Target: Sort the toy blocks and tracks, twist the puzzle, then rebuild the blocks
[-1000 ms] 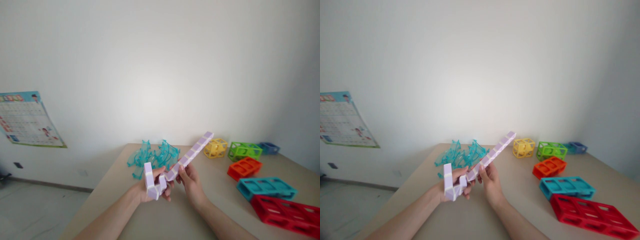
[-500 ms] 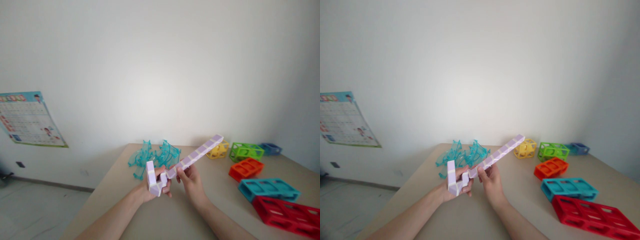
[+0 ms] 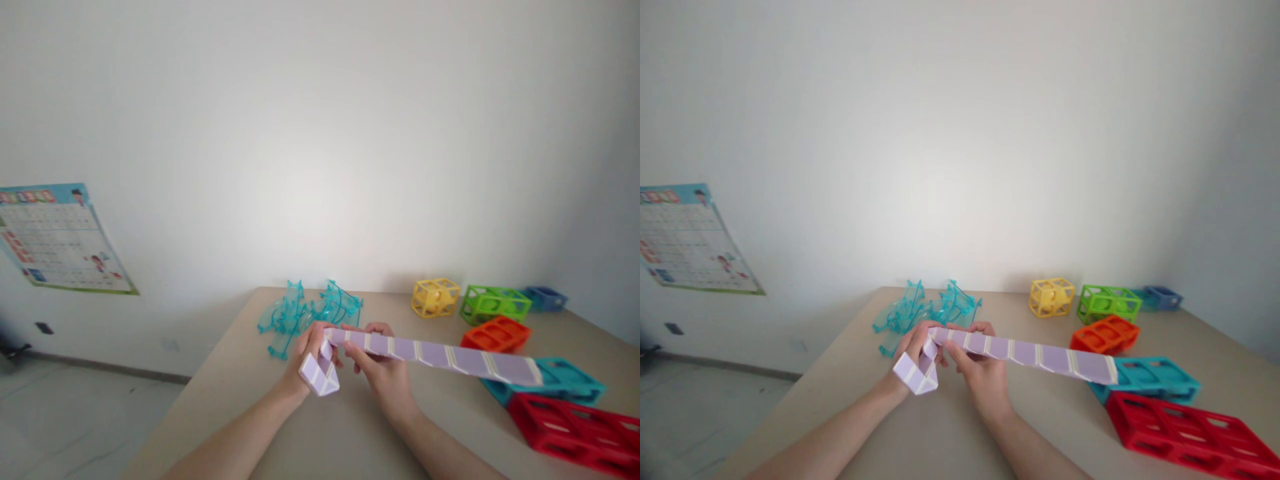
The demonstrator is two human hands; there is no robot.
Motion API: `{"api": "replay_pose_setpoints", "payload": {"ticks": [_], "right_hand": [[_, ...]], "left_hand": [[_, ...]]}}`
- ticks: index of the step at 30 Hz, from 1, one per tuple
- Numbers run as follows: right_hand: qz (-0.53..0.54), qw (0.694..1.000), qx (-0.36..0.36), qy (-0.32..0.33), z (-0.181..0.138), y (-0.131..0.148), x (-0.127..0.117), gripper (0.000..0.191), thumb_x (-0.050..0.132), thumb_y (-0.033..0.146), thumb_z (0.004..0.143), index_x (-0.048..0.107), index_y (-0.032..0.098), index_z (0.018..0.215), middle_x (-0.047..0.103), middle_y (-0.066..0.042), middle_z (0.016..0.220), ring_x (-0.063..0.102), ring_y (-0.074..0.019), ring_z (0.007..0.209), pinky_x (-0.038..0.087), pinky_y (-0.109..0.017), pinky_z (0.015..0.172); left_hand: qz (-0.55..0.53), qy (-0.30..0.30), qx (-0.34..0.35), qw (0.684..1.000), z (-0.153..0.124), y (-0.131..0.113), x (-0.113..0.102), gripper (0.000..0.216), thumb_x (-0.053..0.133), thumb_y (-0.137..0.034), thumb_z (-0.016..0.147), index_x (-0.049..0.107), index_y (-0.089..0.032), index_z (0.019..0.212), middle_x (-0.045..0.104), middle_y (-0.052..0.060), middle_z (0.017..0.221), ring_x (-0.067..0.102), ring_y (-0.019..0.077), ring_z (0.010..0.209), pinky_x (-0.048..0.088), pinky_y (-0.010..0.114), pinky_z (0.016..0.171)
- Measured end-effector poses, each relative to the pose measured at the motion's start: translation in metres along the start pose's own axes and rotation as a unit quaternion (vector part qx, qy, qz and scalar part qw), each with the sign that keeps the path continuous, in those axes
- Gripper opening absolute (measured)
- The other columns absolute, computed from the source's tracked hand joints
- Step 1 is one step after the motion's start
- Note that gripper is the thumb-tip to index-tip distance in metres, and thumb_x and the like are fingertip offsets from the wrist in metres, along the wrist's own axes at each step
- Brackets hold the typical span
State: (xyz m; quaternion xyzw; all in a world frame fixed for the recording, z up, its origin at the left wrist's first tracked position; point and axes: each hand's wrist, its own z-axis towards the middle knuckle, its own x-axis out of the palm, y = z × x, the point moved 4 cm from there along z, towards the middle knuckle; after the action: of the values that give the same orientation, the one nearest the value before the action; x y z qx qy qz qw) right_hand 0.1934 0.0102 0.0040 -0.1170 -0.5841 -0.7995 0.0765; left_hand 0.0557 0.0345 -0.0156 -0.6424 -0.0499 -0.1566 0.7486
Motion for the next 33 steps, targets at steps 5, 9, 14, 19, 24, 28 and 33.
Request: {"api": "replay_pose_setpoints", "payload": {"ticks": [5, 9, 14, 19, 24, 28, 33], "right_hand": [[-0.065, 0.997, -0.007, 0.049, -0.003, 0.003, 0.000, 0.033, 0.073, 0.040, 0.072, 0.059, 0.024, 0.097, 0.070, -0.005, 0.093, 0.053, -0.0146, 0.053, 0.044, -0.029, 0.049], [-0.102, 0.992, -0.017, 0.070, -0.004, 0.006, 0.002, 0.029, 0.069, 0.040, 0.075, 0.065, 0.029, 0.102, 0.068, 0.000, 0.075, 0.054, -0.0178, 0.056, 0.042, -0.031, 0.052], [-0.099, 0.992, -0.011, 0.079, -0.006, 0.008, 0.003, 0.027, 0.069, 0.036, 0.077, 0.066, 0.028, 0.103, 0.068, -0.001, 0.078, 0.054, -0.0177, 0.059, 0.040, -0.029, 0.052], [-0.061, 0.996, -0.009, 0.061, -0.003, 0.002, 0.004, 0.025, 0.069, 0.039, 0.076, 0.066, 0.026, 0.098, 0.065, 0.000, 0.071, 0.051, -0.0160, 0.053, 0.037, -0.026, 0.047], [-0.029, 0.997, -0.003, 0.078, -0.001, -0.002, 0.008, 0.031, 0.066, 0.045, 0.077, 0.066, 0.018, 0.092, 0.062, -0.002, 0.062, 0.052, -0.0153, 0.051, 0.037, -0.025, 0.044], [-0.041, 0.998, -0.011, 0.039, -0.001, 0.002, 0.005, 0.033, 0.069, 0.044, 0.075, 0.064, 0.016, 0.093, 0.059, 0.000, 0.058, 0.047, -0.0122, 0.046, 0.036, -0.024, 0.042], [-0.072, 0.997, -0.035, -0.014, -0.002, 0.009, 0.002, 0.030, 0.070, 0.042, 0.074, 0.064, 0.016, 0.088, 0.056, 0.002, 0.055, 0.044, -0.0107, 0.044, 0.032, -0.023, 0.040]], "left_hand": [[0.051, -0.027, 0.035, 0.998, -0.002, -0.008, -0.004, 0.044, 0.047, -0.060, 0.083, 0.059, -0.019, 0.094, 0.058, 0.002, 0.057, 0.055, 0.0168, 0.051, 0.040, 0.027, 0.050], [0.048, -0.011, 0.027, 0.998, -0.003, -0.012, -0.001, 0.045, 0.048, -0.061, 0.082, 0.059, -0.019, 0.094, 0.059, 0.002, 0.060, 0.056, 0.0166, 0.052, 0.042, 0.027, 0.051], [0.026, -0.005, -0.011, 1.000, -0.006, -0.013, 0.003, 0.050, 0.056, -0.060, 0.078, 0.052, -0.021, 0.109, 0.061, 0.000, 0.071, 0.054, 0.0123, 0.048, 0.040, 0.024, 0.046], [-0.028, 0.017, -0.046, 0.998, -0.006, -0.011, 0.004, 0.059, 0.060, -0.058, 0.076, 0.051, -0.016, 0.116, 0.059, 0.000, 0.062, 0.054, 0.0118, 0.050, 0.038, 0.023, 0.050], [-0.092, 0.052, -0.045, 0.993, -0.008, -0.013, 0.010, 0.057, 0.061, -0.053, 0.079, 0.048, -0.016, 0.120, 0.057, -0.002, 0.058, 0.054, 0.0129, 0.051, 0.038, 0.024, 0.051], [-0.058, 0.063, -0.037, 0.996, -0.011, -0.014, 0.013, 0.055, 0.073, -0.038, 0.071, 0.048, -0.018, 0.116, 0.059, -0.002, 0.065, 0.055, 0.0121, 0.054, 0.040, 0.024, 0.053], [0.044, 0.048, -0.015, 0.998, -0.008, -0.011, 0.008, 0.033, 0.074, -0.031, 0.070, 0.052, -0.017, 0.092, 0.062, 0.001, 0.078, 0.058, 0.0123, 0.062, 0.042, 0.023, 0.056]]}}
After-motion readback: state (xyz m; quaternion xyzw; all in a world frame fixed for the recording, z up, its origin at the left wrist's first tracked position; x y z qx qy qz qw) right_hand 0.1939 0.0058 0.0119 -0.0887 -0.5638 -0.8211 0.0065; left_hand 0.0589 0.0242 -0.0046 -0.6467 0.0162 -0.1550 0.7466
